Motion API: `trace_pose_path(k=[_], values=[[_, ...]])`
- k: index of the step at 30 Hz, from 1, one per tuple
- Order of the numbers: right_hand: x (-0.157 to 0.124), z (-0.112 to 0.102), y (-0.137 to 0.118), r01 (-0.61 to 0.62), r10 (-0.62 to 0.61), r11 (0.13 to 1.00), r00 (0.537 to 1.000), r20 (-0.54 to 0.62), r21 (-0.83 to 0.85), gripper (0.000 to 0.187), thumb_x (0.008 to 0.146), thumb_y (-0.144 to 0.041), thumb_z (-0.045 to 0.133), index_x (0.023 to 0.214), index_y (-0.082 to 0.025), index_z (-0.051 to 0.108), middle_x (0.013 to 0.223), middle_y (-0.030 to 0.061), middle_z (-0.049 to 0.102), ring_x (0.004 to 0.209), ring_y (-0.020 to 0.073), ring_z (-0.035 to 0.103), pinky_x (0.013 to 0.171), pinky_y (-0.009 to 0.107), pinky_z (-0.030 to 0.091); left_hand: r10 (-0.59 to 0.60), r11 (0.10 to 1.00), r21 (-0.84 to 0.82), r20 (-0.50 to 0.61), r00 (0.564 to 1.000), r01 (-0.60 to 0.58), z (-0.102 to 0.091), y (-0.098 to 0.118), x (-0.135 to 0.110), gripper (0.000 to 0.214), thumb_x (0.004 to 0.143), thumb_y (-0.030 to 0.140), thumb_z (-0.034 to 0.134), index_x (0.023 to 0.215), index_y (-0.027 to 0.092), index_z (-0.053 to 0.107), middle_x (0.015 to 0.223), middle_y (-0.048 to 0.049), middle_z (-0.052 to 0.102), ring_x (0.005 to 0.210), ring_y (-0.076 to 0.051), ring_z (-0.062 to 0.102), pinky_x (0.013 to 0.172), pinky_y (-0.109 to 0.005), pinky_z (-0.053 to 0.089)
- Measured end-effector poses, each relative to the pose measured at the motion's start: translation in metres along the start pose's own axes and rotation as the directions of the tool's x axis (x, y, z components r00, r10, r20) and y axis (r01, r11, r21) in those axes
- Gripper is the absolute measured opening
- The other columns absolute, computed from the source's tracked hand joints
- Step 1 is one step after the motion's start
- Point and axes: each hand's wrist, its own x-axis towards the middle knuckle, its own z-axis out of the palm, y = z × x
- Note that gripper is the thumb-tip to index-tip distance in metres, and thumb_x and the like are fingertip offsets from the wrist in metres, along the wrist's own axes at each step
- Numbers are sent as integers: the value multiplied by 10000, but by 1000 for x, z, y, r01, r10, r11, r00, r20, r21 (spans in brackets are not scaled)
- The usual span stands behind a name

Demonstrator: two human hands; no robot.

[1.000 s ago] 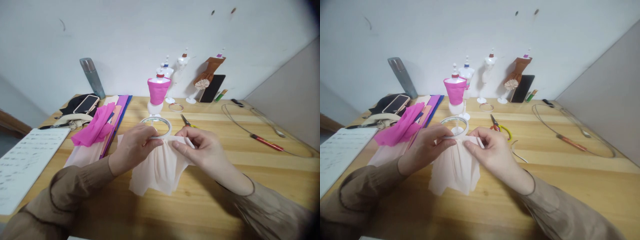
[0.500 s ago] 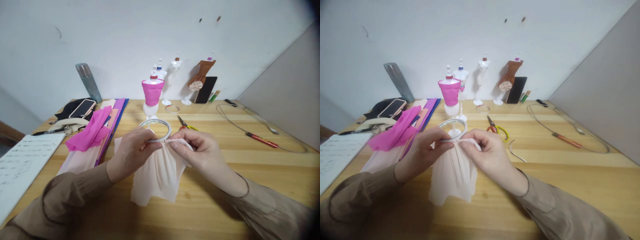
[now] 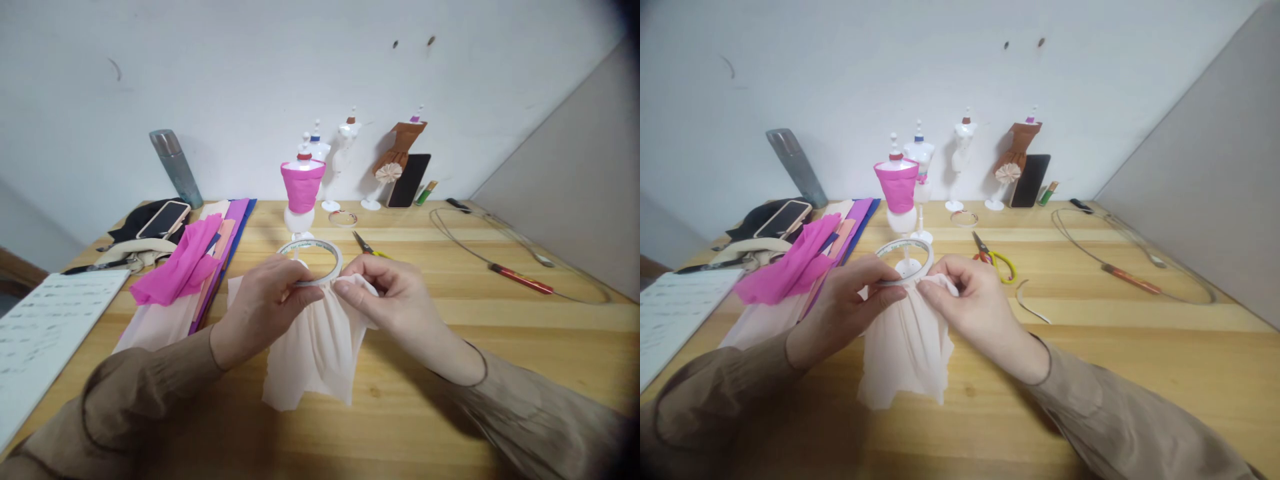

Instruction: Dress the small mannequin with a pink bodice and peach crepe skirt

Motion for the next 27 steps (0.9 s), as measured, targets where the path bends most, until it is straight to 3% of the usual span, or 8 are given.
trace_pose_path(k=[19,23,27], values=[[2,4,4,-93,93,995,996,-7,39,266,679,-375,638,560,-179,504,496,-52,405,467,69,327,426,217,262,19,999,-35,31,999,-18,0,0,0,183,857,252,592,707,148,575,623,22,493,606,-100,459,568,-222,362],[8,1,10,-173,171,982,985,27,77,382,620,-430,706,541,-199,412,489,-71,358,458,61,303,420,217,231,-35,992,-118,111,993,48,-5,0,3,189,853,253,585,694,150,576,632,19,518,616,-98,468,579,-220,366],[11,0,19,-184,184,983,982,-38,25,440,578,-413,761,611,-210,372,531,-73,396,484,67,335,431,212,246,-180,930,-282,203,962,234,-3,-8,6,200,826,286,603,686,145,583,647,17,527,641,-100,464,584,-221,366]])
